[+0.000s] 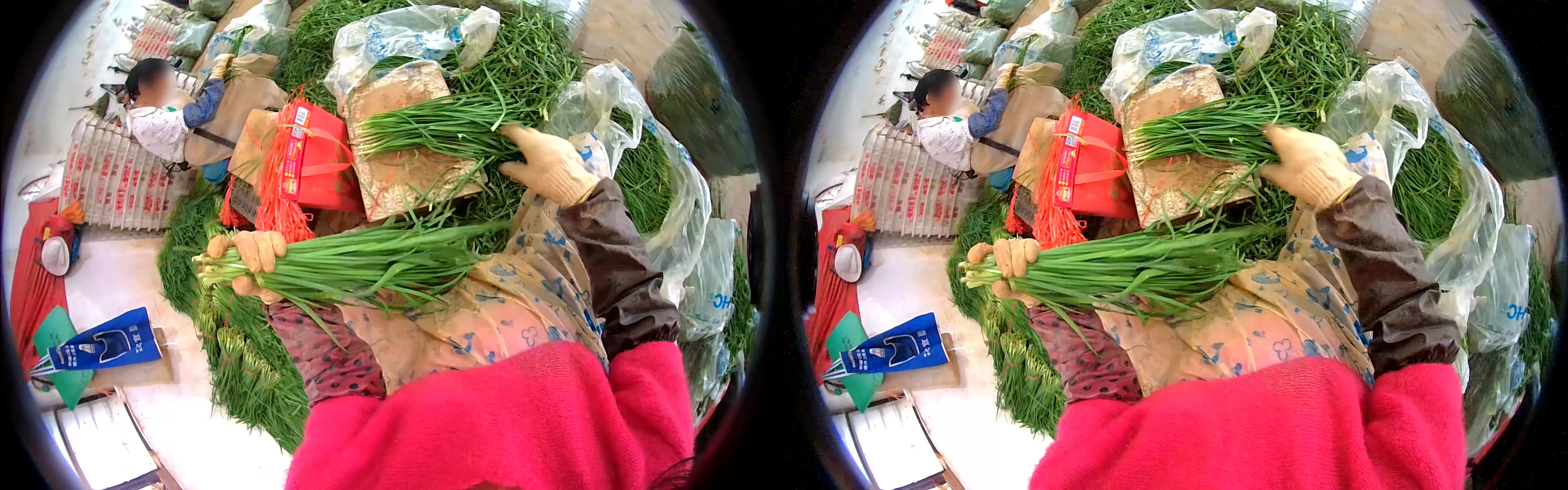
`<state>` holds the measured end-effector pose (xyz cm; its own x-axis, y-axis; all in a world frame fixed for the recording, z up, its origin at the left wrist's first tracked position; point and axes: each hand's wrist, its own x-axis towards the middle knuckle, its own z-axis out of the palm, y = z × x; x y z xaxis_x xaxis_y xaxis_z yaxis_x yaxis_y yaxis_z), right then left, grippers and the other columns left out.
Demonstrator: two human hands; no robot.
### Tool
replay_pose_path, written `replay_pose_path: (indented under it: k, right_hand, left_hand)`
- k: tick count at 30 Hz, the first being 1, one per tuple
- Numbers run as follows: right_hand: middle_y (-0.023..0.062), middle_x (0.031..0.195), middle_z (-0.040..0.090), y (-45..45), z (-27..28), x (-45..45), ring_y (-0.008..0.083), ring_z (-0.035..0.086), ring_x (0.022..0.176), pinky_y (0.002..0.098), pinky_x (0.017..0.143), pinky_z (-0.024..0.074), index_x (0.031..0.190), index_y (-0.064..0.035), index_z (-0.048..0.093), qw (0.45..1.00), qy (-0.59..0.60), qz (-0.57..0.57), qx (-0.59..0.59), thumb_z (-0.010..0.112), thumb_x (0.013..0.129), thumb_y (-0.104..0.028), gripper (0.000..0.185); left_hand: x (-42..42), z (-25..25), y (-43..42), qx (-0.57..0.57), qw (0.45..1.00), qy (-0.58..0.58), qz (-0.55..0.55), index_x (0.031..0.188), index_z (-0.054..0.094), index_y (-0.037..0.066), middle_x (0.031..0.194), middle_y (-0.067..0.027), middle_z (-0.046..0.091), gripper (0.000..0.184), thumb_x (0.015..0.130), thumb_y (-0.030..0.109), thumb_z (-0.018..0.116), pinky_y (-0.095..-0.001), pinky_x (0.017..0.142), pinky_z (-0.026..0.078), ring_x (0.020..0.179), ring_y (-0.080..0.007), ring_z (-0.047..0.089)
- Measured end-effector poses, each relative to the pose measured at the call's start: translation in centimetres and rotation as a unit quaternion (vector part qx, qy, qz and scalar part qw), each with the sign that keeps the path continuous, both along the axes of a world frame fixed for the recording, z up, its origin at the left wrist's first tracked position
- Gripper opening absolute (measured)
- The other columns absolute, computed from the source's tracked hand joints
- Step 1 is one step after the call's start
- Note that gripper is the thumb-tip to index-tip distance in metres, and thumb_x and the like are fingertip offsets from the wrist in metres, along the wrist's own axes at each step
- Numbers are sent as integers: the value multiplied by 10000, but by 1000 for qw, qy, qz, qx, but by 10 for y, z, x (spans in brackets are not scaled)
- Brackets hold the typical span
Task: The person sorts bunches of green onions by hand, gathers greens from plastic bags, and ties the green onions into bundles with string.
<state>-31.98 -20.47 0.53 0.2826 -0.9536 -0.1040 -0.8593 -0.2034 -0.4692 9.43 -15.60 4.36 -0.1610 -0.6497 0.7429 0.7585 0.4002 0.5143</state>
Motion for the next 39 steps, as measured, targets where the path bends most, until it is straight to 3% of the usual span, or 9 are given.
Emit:
replay_pose_path:
  k: [5, 9, 12, 21, 26, 29, 35, 37, 39]
  right_hand:
    - [214, 1279, 546, 11, 48, 85, 289, 534, 1193, 345, 1003, 422, 1358, -34, 423, 849, -485, 204, 50, 750, 733, -337, 768]
    - [236, 1258, 514, 41, 75, 134, 349, 516, 1191, 376, 978, 429, 1445, -21, 186, 827, -488, 248, 128, 869, 552, -291, 1156]
    - [224, 1254, 505, 53, 54, 137, 389, 526, 1148, 402, 954, 441, 1472, -48, 121, 847, -494, 185, 67, 878, 516, -285, 1241]
    - [226, 981, 628, 45, 4, 137, 385, 628, 914, 427, 798, 514, 1365, -78, 335, 861, -476, 84, 157, 749, 635, -230, 854]
    - [183, 870, 656, -46, 33, 105, 366, 655, 821, 430, 689, 534, 1159, -62, 470, 963, -216, 107, 120, 708, 702, -218, 539]
    - [182, 843, 651, -105, 13, 95, 355, 657, 806, 425, 680, 531, 1161, -29, 469, 991, -26, 121, 57, 681, 717, -154, 508]
    - [188, 750, 640, -156, -65, 66, 363, 659, 732, 425, 600, 525, 1090, 13, 506, 959, 192, 205, 27, 622, 724, -80, 395]
    - [167, 728, 639, -158, -61, 41, 341, 664, 699, 422, 567, 522, 1071, 16, 523, 925, 279, 256, 14, 623, 743, -88, 357]
    - [157, 720, 639, -162, -72, 4, 327, 668, 688, 421, 566, 524, 1031, 23, 546, 907, 338, 252, -1, 612, 767, -103, 300]
  left_hand:
    - [-34, 24, -34, -85, 977, -90, -176, 1281, 429, 207, 838, -69, 631, 546, 802, 131, 681, -369, 549, 442, 541, -174, 572]
    - [-98, 54, 4, 129, 972, -136, 143, 1290, 386, 137, 865, -141, 599, 608, 760, 74, 677, -409, 707, 490, 719, -250, 595]
    - [-120, 62, 17, 199, 939, -165, 226, 1275, 379, 43, 885, -169, 586, 596, 747, 30, 657, -427, 789, 480, 830, -277, 577]
    - [-148, 28, -1, 365, 877, -208, 235, 1409, 323, 70, 1074, -150, 582, 776, 740, 114, 713, -437, 961, 439, 1006, -283, 575]
    - [-120, -31, -43, 326, 889, -210, 243, 1434, 262, 108, 1354, -125, 423, 692, 874, 263, 639, -412, 987, 413, 1190, -252, 471]
    - [-107, -82, -53, 554, 753, -229, 271, 1433, 277, 82, 1355, -145, 429, 762, 822, 231, 707, -416, 911, 448, 1212, -269, 466]
    - [-125, -198, -64, 656, 669, -304, 171, 1330, 440, 35, 1287, -174, 513, 615, 792, 163, 709, -402, 931, 443, 1197, -266, 487]
    - [-115, -257, -69, 490, 652, -517, 259, 1296, 469, 19, 1305, -188, 506, 600, 762, 151, 708, -402, 986, 412, 1189, -324, 494]
    - [-122, -232, -83, 370, 525, -705, 300, 1395, 369, 46, 1443, -208, 336, 710, 753, 125, 662, -426, 1087, 312, 1329, -378, 321]
